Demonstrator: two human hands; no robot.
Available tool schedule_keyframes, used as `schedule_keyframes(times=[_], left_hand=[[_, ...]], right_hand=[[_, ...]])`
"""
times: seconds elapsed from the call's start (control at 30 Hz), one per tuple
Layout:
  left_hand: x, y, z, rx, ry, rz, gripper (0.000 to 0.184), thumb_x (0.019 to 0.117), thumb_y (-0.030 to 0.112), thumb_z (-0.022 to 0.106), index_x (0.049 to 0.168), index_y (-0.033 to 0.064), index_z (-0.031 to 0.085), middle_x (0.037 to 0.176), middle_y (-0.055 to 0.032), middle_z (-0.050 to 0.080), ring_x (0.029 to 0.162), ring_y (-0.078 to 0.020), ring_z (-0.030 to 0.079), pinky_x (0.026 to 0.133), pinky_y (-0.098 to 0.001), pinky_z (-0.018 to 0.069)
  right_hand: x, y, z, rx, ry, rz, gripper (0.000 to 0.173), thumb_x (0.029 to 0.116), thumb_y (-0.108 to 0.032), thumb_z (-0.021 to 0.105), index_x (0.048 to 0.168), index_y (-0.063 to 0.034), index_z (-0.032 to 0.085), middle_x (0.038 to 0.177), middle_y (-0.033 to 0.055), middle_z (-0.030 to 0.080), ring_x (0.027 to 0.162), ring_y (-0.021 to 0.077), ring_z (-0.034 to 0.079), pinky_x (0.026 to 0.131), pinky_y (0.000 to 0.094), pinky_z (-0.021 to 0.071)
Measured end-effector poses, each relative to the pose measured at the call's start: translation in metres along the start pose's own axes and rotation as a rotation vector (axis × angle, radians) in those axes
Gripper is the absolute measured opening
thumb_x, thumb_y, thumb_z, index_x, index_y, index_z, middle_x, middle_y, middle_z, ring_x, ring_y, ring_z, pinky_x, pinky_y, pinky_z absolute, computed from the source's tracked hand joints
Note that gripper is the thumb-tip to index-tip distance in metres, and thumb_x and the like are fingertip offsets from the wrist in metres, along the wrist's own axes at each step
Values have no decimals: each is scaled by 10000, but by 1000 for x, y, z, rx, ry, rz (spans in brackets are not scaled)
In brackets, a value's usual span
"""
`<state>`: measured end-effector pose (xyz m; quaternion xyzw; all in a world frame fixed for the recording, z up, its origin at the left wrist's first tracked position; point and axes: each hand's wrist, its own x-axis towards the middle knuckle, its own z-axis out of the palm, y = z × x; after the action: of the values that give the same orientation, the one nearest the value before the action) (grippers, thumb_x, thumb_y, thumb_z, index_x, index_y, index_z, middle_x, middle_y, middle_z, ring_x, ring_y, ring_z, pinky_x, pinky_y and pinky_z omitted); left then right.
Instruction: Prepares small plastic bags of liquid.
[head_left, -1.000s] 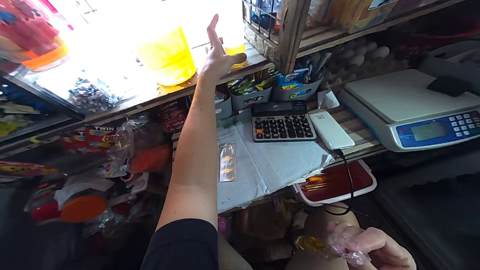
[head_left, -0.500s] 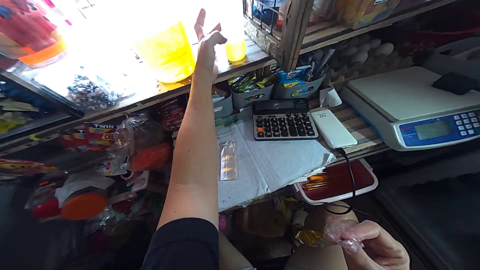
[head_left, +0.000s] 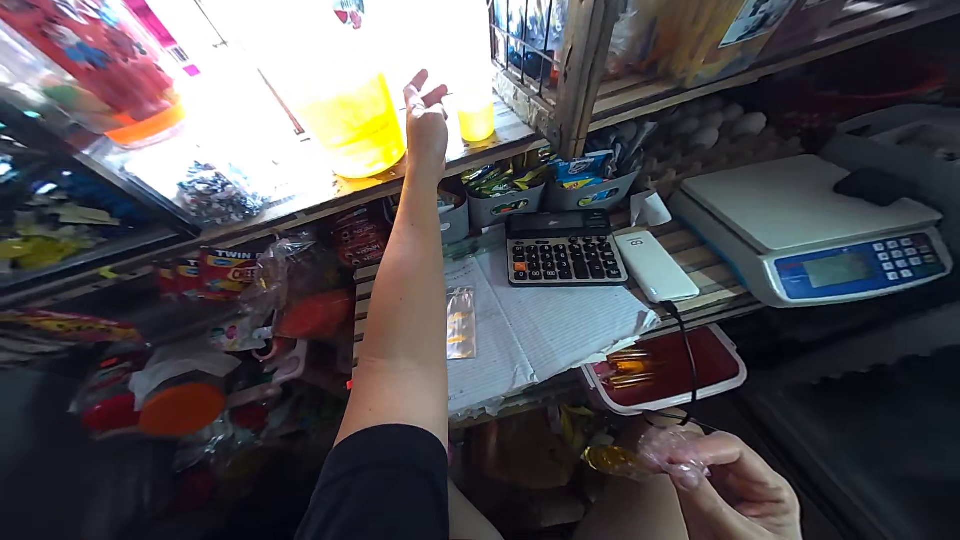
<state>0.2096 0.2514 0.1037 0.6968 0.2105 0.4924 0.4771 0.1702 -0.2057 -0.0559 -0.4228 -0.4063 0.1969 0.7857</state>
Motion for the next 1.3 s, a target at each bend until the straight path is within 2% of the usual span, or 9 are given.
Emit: schedule_keyframes(times=[0.2, 0.27, 0.37, 0.43, 0.5, 0.67, 1.03, 1.3], left_hand=[[-15, 3, -4, 90, 1, -22, 588, 970, -48, 366, 1552, 10, 311, 1445, -191, 542, 1270, -212, 565, 1023, -363, 471], [-23, 9, -4, 199, -3, 9, 572, 937, -75, 419, 1505, -12, 380, 1444, -202, 540, 1281, -245, 565, 1013, -388, 489], [-44, 12, -5, 437, 17, 267, 415, 859, -111, 527, 1265, -57, 597, 1347, -278, 536, 1247, -353, 552, 1004, -426, 498], [-56, 2, -7, 554, 28, 447, 255, 870, -49, 595, 1103, -37, 698, 1278, -302, 552, 1230, -408, 537, 1025, -463, 478], [-60, -11, -8, 624, 18, 558, 195, 905, 12, 617, 1044, -2, 754, 1262, -304, 573, 1226, -419, 537, 1038, -462, 474], [-62, -12, -10, 658, -65, 566, 308, 897, 12, 614, 1162, 57, 765, 1313, -305, 545, 1228, -423, 524, 1011, -465, 484], [-61, -12, -8, 695, -67, 540, 344, 909, 19, 610, 1218, 82, 749, 1303, -271, 547, 1171, -376, 550, 962, -418, 509], [-61, -12, -8, 721, -76, 534, 365, 923, 28, 595, 1258, 84, 730, 1304, -265, 549, 1157, -379, 554, 982, -434, 493]], right_hand=[[2, -10, 1, -26, 3, -30, 139, 970, -193, 706, 1095, -235, 752, 1018, -68, 766, 955, 54, 719, 865, 217, 590], [1, -13, 1, -26, -1, -40, 134, 973, -194, 704, 1093, -230, 749, 1015, -60, 764, 955, 63, 718, 865, 225, 590], [-5, -16, 3, -25, -1, -36, 134, 967, -194, 711, 1090, -231, 750, 1018, -64, 766, 960, 59, 719, 870, 218, 590], [-8, -15, 3, -23, -9, -40, 133, 971, -190, 707, 1091, -225, 752, 1021, -62, 765, 964, 62, 719, 873, 219, 588], [-10, -15, 2, -25, -19, -43, 134, 973, -190, 704, 1095, -223, 750, 1016, -56, 764, 964, 69, 717, 878, 228, 587], [-12, -18, 1, -41, -14, -36, 126, 974, -206, 705, 1091, -231, 747, 1009, -61, 765, 954, 65, 720, 873, 225, 589], [-12, -14, 1, -29, -14, -31, 129, 973, -199, 706, 1092, -222, 749, 1013, -54, 766, 966, 69, 719, 883, 227, 587], [-11, -12, 2, -25, -21, -22, 130, 973, -190, 705, 1090, -220, 750, 1015, -56, 764, 967, 66, 718, 880, 223, 587]])
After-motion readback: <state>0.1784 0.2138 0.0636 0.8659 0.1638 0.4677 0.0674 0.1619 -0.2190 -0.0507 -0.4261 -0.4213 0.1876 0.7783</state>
